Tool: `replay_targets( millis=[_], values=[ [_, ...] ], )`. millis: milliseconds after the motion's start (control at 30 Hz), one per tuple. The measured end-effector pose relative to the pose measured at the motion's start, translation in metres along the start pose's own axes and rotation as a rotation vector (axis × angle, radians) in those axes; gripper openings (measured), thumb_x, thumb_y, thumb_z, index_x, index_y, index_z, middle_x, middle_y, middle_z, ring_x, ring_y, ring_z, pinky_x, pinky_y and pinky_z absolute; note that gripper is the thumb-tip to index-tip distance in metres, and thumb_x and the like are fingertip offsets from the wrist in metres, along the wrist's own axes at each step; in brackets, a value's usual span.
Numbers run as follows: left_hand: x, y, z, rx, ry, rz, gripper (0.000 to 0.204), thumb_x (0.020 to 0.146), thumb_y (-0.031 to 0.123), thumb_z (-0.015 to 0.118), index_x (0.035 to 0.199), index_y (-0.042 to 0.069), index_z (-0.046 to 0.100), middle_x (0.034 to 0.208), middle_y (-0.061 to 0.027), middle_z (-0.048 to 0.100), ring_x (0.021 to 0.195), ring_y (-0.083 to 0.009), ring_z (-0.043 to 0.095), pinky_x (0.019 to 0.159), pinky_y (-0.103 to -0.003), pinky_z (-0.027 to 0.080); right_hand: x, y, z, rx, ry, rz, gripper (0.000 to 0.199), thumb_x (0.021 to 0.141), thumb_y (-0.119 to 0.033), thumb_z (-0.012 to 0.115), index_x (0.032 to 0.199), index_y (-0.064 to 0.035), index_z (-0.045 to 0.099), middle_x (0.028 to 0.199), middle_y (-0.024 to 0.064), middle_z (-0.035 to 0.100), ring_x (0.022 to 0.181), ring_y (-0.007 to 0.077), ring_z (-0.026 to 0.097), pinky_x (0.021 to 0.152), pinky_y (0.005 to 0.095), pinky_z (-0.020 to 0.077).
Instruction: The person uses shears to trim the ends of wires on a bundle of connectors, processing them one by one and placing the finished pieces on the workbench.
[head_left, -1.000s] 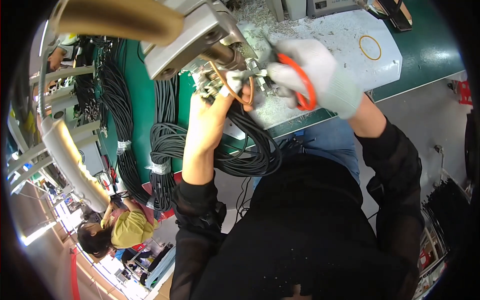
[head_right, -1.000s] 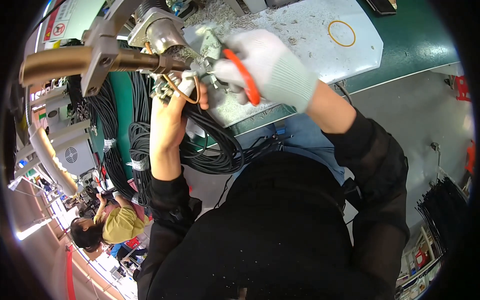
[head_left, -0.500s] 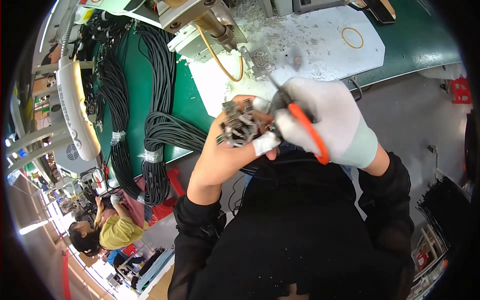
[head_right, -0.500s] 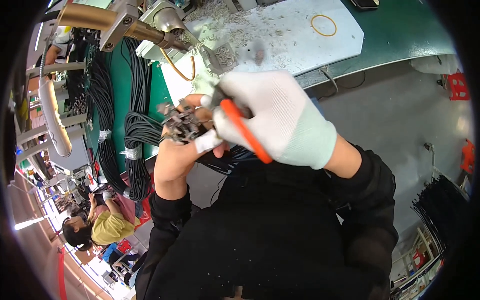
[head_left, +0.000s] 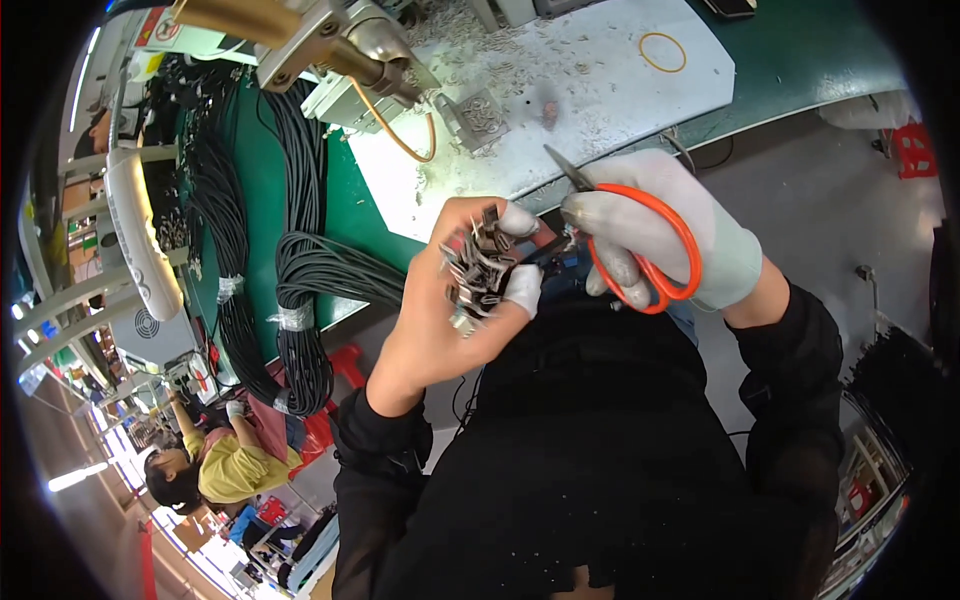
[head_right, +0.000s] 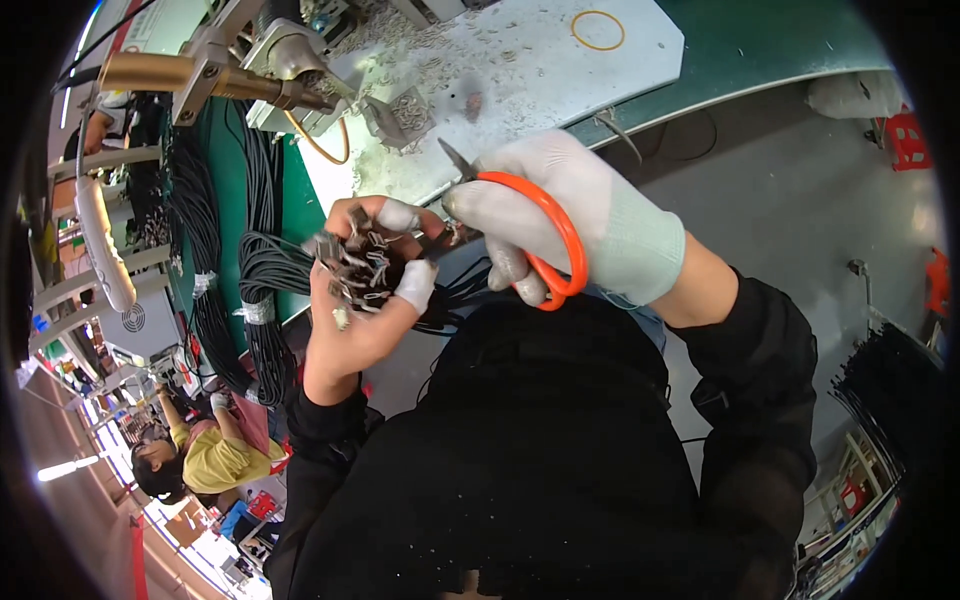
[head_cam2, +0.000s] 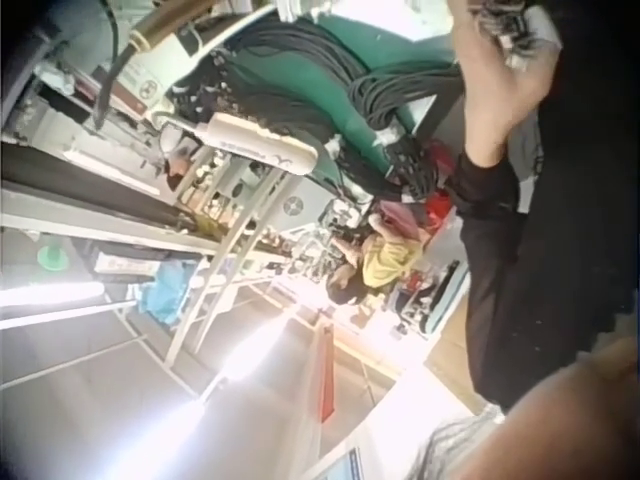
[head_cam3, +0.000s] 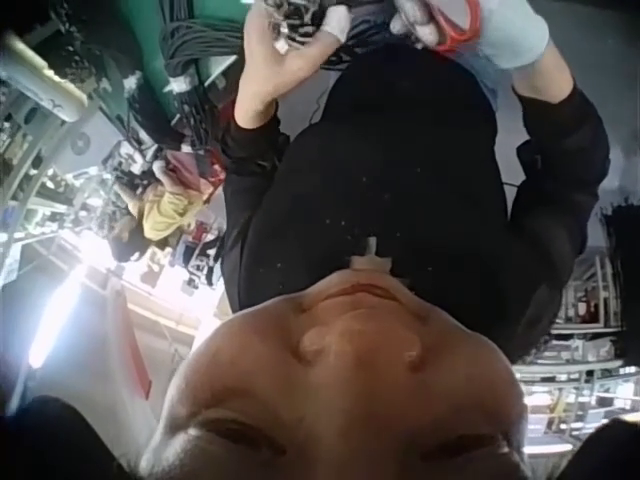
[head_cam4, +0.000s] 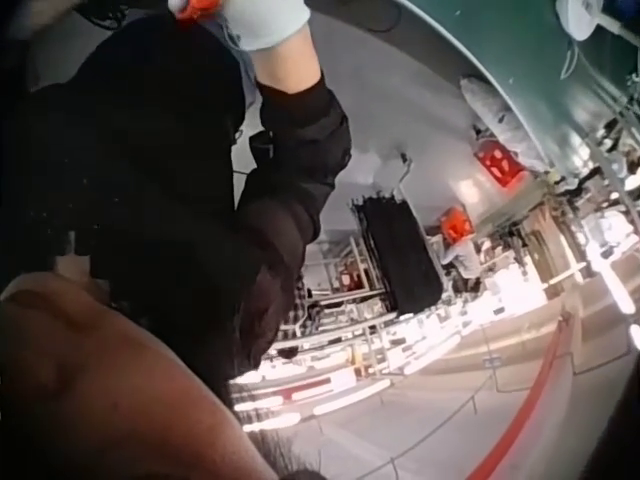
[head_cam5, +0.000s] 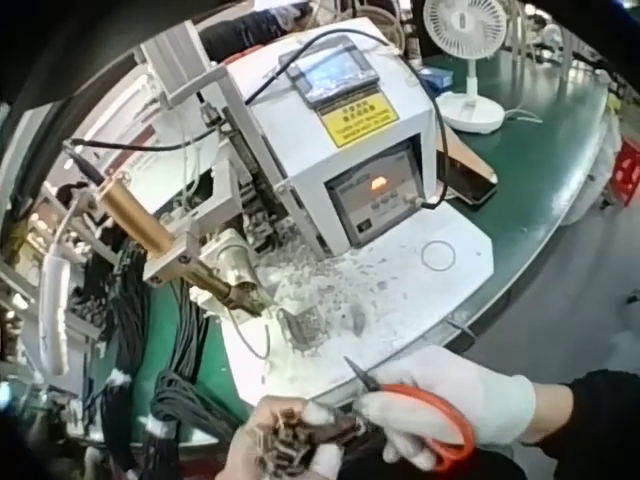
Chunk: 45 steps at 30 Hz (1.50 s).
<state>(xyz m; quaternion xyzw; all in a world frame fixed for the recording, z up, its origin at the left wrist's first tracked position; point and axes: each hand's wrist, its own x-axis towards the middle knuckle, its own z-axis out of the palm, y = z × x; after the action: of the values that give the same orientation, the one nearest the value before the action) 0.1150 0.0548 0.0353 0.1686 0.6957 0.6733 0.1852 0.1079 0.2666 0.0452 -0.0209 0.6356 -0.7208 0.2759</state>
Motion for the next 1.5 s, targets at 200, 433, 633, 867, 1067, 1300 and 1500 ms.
replay_targets(
  millis=[200,433,633,867,1067,1300,1500],
  values=[
    [0.009,-0.010,0.001,0.601,0.062,0.510,0.033,0.071,-0.006,0.069,0.101,0.000,0.057,0.088,-0.0113,0.062,0.070,-0.0208,0.062,0.060,-0.028,0.050,0.002,-0.001,0.004,0.162,-0.027,0.139,0.030,0.091,-0.020,0.048,0.073,0.0020,0.055,0.048,0.0041,0.051,0.042,0.0102,0.053,0.049,0.0261,0.0508],
    [0.015,-0.007,-0.010,0.691,-0.064,0.657,0.035,0.064,-0.002,0.071,0.096,0.003,0.060,0.085,-0.0109,0.061,0.065,-0.0233,0.061,0.053,-0.029,0.049,0.011,0.042,-0.003,-0.317,-0.030,-0.748,0.018,0.085,-0.014,0.054,0.075,0.0018,0.056,0.050,0.0047,0.053,0.041,0.0154,0.055,0.050,0.0271,0.0513],
    [-0.007,-0.029,-0.019,0.391,-0.119,0.403,0.031,0.070,-0.002,0.070,0.098,0.003,0.058,0.079,-0.0082,0.060,0.057,-0.0185,0.057,0.047,-0.026,0.044,0.001,0.019,0.011,-0.114,-0.182,-0.257,0.014,0.077,-0.010,0.065,0.083,-0.0004,0.057,0.062,0.0092,0.055,0.050,0.0184,0.061,0.048,0.0273,0.0468],
    [-0.006,0.004,-0.014,-0.495,0.205,-0.249,0.015,0.082,0.000,0.066,0.094,0.002,0.056,0.074,-0.0023,0.059,0.056,-0.0078,0.051,0.049,-0.022,0.041,0.018,0.012,0.041,-0.563,0.367,-0.553,0.013,0.076,-0.010,0.067,0.084,-0.0020,0.060,0.060,0.0080,0.054,0.051,0.0194,0.057,0.053,0.0278,0.0458],
    [-0.006,0.009,-0.015,-0.192,0.427,-0.148,0.017,0.079,-0.003,0.068,0.089,0.001,0.055,0.072,-0.0012,0.058,0.060,-0.0036,0.051,0.054,-0.019,0.041,0.022,0.010,0.036,-0.907,0.488,-0.808,0.024,0.068,-0.012,0.074,0.089,-0.0065,0.064,0.058,0.0047,0.052,0.054,0.0206,0.057,0.060,0.0298,0.0503],
    [0.002,0.013,0.004,0.180,0.495,-0.035,0.023,0.075,-0.001,0.072,0.085,0.000,0.052,0.075,0.0007,0.057,0.065,-0.0009,0.050,0.060,-0.017,0.043,0.009,0.022,0.039,-1.204,0.521,-0.772,0.030,0.063,-0.013,0.076,0.091,-0.0091,0.065,0.056,0.0017,0.048,0.055,0.0197,0.055,0.074,0.0341,0.0529],
    [0.000,0.002,0.000,0.248,0.443,0.003,0.023,0.075,-0.001,0.071,0.085,0.000,0.051,0.075,0.0015,0.056,0.065,-0.0005,0.049,0.060,-0.015,0.043,0.005,0.004,0.026,-1.314,0.484,-0.810,0.028,0.064,-0.012,0.075,0.090,-0.0077,0.065,0.056,0.0018,0.049,0.055,0.0196,0.054,0.077,0.0338,0.0526]
  ],
)
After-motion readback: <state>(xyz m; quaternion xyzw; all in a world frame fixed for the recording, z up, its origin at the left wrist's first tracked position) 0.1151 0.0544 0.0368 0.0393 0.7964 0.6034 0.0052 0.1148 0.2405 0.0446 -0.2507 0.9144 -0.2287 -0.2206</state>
